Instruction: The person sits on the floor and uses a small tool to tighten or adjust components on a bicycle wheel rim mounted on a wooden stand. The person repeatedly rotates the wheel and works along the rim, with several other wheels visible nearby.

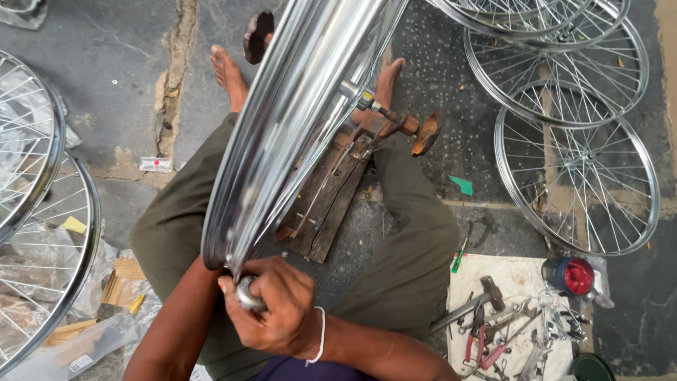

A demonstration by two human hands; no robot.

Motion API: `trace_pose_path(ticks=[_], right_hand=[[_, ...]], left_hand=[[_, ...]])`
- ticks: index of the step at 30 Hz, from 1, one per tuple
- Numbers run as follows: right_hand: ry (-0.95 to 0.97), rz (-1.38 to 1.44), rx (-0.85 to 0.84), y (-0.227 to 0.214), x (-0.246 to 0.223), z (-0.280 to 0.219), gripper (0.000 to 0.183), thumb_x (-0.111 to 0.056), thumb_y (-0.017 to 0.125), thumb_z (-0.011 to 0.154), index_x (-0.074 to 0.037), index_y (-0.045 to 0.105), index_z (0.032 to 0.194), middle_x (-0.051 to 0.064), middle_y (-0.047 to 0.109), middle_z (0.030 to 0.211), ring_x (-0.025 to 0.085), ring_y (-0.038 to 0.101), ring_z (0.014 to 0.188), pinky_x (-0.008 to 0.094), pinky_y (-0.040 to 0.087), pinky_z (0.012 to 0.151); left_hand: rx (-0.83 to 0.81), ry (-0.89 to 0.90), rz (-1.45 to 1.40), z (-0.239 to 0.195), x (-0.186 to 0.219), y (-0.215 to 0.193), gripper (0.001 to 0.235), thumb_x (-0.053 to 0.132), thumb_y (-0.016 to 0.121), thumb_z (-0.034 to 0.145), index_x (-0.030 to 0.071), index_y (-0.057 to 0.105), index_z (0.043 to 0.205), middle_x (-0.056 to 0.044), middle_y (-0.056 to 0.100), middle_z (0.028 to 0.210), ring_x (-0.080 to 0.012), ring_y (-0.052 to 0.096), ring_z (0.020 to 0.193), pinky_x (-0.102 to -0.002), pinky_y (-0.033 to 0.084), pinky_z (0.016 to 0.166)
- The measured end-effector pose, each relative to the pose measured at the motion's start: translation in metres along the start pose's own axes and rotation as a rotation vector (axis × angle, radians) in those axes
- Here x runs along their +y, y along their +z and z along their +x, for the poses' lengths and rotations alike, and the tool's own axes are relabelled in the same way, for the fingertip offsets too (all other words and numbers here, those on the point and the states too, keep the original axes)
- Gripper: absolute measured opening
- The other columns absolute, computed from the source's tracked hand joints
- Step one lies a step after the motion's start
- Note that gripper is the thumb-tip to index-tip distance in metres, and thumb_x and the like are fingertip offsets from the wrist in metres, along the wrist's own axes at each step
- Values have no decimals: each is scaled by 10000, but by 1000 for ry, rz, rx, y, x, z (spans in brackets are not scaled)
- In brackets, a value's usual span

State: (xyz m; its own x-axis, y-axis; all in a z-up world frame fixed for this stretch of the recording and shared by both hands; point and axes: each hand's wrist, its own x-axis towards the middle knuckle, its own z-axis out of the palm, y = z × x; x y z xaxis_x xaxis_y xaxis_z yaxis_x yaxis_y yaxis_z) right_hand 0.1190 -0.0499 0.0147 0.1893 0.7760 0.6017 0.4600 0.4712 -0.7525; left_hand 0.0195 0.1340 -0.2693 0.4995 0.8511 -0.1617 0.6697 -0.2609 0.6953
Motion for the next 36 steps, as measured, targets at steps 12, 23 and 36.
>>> trace_pose_path(ticks=[12, 23, 36], right_hand=[[2, -221, -211, 23, 101, -74, 297, -24, 812, 816, 11, 517, 816, 247, 688, 976, 362, 710, 825, 407, 583, 691], [-147, -186, -229, 23, 108, -71, 250, 9, 782, 874, 20, 533, 892, 220, 683, 1012, 339, 745, 926, 367, 621, 763], [-11, -118, -254, -44, 70, 3, 271, -100, 799, 893, -2, 649, 1096, 150, 648, 1180, 331, 670, 1104, 416, 542, 954]], left_hand=[[-14, -15, 7, -2, -4, -9, 344, 249, 597, 1024, -70, 670, 922, -205, 601, 901, -279, 558, 840, -412, 450, 759], [2, -18, 7, 8, -4, -5, 395, 285, 577, 1076, -77, 651, 936, -186, 569, 907, -237, 511, 837, -396, 418, 754], [359, -147, -794, -102, 90, -75, 597, 399, 460, 1172, -71, 590, 827, -137, 516, 811, -151, 442, 751, -349, 363, 706]])
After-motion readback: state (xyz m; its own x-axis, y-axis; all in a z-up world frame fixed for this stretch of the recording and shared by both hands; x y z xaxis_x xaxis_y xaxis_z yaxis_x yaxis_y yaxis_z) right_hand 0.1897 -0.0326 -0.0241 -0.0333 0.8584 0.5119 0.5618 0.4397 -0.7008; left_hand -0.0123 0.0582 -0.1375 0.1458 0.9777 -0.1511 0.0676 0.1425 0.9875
